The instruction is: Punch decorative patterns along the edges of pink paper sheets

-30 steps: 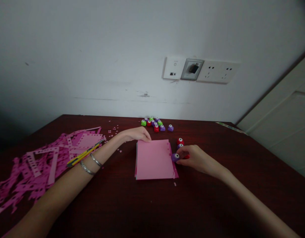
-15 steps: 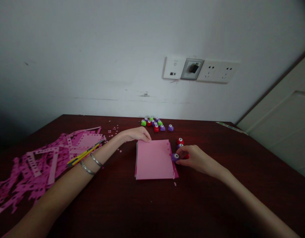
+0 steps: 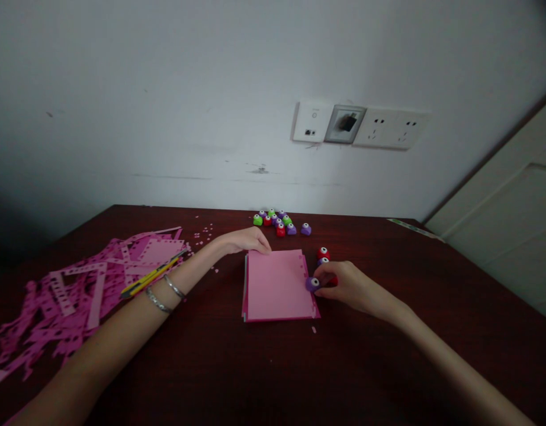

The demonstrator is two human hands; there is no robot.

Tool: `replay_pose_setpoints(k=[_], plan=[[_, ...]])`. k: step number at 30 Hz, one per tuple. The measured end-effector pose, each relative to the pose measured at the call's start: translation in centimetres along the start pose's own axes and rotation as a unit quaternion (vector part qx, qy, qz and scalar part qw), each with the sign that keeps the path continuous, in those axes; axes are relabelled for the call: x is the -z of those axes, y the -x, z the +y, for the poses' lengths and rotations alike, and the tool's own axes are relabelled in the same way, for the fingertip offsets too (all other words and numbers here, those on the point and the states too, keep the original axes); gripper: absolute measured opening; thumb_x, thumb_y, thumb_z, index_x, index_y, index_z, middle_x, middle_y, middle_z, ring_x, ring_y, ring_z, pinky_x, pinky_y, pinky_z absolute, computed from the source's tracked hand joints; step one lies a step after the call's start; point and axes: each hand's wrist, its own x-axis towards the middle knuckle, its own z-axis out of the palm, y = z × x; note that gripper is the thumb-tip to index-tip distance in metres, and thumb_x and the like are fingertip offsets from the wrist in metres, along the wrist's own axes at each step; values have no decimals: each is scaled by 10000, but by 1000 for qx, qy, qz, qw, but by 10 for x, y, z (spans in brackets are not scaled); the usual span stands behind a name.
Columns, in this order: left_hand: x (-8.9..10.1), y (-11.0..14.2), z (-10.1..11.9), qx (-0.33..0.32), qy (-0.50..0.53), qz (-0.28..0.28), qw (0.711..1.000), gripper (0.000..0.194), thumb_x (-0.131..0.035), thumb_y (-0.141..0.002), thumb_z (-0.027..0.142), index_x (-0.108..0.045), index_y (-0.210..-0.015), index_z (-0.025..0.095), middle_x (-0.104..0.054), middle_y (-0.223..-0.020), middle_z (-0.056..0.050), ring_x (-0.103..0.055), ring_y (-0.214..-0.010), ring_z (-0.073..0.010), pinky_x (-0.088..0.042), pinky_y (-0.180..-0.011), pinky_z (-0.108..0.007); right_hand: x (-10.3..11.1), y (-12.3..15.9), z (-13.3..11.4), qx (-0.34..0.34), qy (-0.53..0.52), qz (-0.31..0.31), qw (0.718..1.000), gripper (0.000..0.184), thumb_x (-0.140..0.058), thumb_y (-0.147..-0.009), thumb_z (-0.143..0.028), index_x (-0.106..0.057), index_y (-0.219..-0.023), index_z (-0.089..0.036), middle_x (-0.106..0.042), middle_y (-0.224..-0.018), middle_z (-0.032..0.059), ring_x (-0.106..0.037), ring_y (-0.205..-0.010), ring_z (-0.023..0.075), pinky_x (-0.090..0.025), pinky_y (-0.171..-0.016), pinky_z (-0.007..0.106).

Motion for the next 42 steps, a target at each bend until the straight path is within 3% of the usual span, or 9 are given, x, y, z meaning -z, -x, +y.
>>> replay_pose_setpoints(k=[4,7,9,11,12,16,20,38,42], plan=[[-1,-2,1,-15,-55,8,998,199,-640,-627,267,-708,-755,132,-684,-753,-58,-579,-685,-160,-414,-655,-272,-3,-1,2,11,-7,-9,1000,134,-624,-723,-221,-653,-843,-169,-683,-801,35,-630,-731,163,-490,-669,271],[-11,3,12,-16,-205,29,978,253,-584,-682,278,-688,-845,114,-676,-836,-89,-586,-778,-213,-417,-698,-300,-6,-2,3,10,1,-12,1000,151,-628,-729,-223,-658,-867,-169,-674,-796,37,-622,-718,158,-489,-646,265],[-26,11,24,-17,-346,102,933,337,-556,-712,267,-641,-988,93,-636,-994,-154,-551,-923,-290,-393,-794,-380,-7,-2,3,11,13,-9,1000,160,-634,-730,-225,-664,-877,-168,-669,-793,40,-616,-708,157,-485,-632,263],[-45,22,37,-19,-451,204,869,475,-536,-742,268,-529,-1174,69,-479,-1239,-234,-392,-1141,-397,-274,-916,-520,-8,-2,3,16,23,-3,1000,165,-637,-732,-231,-671,-882,-169,-667,-792,41,-610,-705,155,-481,-626,261],[-56,28,42,-21,-478,204,854,570,-556,-742,302,-461,-1246,54,-376,-1325,-256,-295,-1210,-429,-202,-955,-561,-8,-3,4,18,26,-1,1000,168,-637,-734,-232,-674,-886,-169,-667,-790,41,-609,-703,154,-479,-624,260],[-89,42,50,56,-473,53,878,959,-609,-664,558,-248,-1371,19,-95,-1426,-288,-44,-1274,-505,-96,-957,-659,-8,-3,4,24,31,-3,999,198,-639,-733,-224,-681,-918,-169,-670,-788,40,-611,-698,151,-480,-622,257],[-100,38,39,53,-458,-26,887,982,-545,-680,623,-179,-1398,62,-105,-1437,-251,-67,-1294,-462,-71,-995,-626,-7,-3,4,25,28,-7,999,200,-634,-729,-195,-685,-920,-166,-672,-791,42,-614,-702,150,-484,-630,255],[-100,33,31,26,-488,-38,872,975,-468,-701,668,-159,-1401,64,-131,-1446,-223,-136,-1296,-428,-147,-1012,-583,-10,-6,9,38,10,-11,999,210,-629,-737,-198,-662,-942,-165,-664,-800,40,-613,-706,145,-494,-640,254],[-96,36,42,-4,-502,-18,865,909,-487,-725,614,-203,-1385,57,-122,-1451,-221,-163,-1285,-422,-222,-992,-551,-2,-3,7,14,-11,-6,1000,222,-644,-736,-310,-648,-897,-158,-664,-776,39,-619,-676,147,-506,-602,253]])
